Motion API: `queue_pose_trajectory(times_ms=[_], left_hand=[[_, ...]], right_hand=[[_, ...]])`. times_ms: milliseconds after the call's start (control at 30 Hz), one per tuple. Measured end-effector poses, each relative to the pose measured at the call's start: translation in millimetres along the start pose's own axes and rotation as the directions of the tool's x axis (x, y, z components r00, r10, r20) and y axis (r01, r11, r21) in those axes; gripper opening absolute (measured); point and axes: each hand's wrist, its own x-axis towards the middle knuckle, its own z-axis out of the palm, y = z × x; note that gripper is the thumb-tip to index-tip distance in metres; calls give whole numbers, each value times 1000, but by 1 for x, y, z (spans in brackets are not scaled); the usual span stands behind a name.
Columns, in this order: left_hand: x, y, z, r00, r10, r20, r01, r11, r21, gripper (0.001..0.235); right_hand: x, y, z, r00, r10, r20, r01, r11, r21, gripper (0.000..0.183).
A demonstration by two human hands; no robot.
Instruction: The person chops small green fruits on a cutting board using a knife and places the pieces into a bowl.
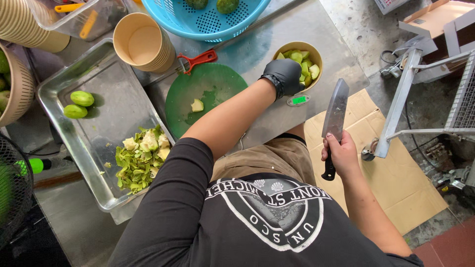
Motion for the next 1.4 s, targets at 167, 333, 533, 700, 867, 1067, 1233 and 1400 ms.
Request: queue_pose_trajectory(times_ms=[167, 333, 533, 700, 867, 1067, 1233, 1400], left_hand=[[-10, 3, -2, 997, 19, 73, -17, 1000, -21, 49], [-13, -4, 12, 1000, 21, 23, -19, 997, -81, 43], [-38, -7, 30, 949, 196, -247, -222, 972, -80, 29], [-54, -35, 7, 908, 180, -379, -244, 962, -127, 29], [-59, -88, -6, 914, 34, -404, -97, 986, -136, 23], [-177, -250, 18, 893, -442, -83, 433, 895, -108, 47], [-221, -225, 73, 842, -311, -440, 196, 938, -287, 65], [-197, -209, 63, 895, -259, -362, 124, 926, -357, 30]], right_hand=[[-8, -3, 1, 998, 43, -41, -43, 999, -7, 11], [-6, -2, 2, 999, 29, -20, -29, 1000, -5, 12], [-6, 1, 3, 1000, 16, -7, -16, 1000, -16, 13], [-5, -1, 5, 1000, 27, -11, -27, 1000, -9, 12], [-2, -3, 7, 1000, 1, 29, 1, 999, -47, 9], [-10, -1, 6, 999, 2, 33, 1, 997, -76, 8], [1, -2, 22, 994, 1, 110, 14, 991, -133, 9], [3, -8, 28, 988, -64, 143, 89, 981, -172, 9]])
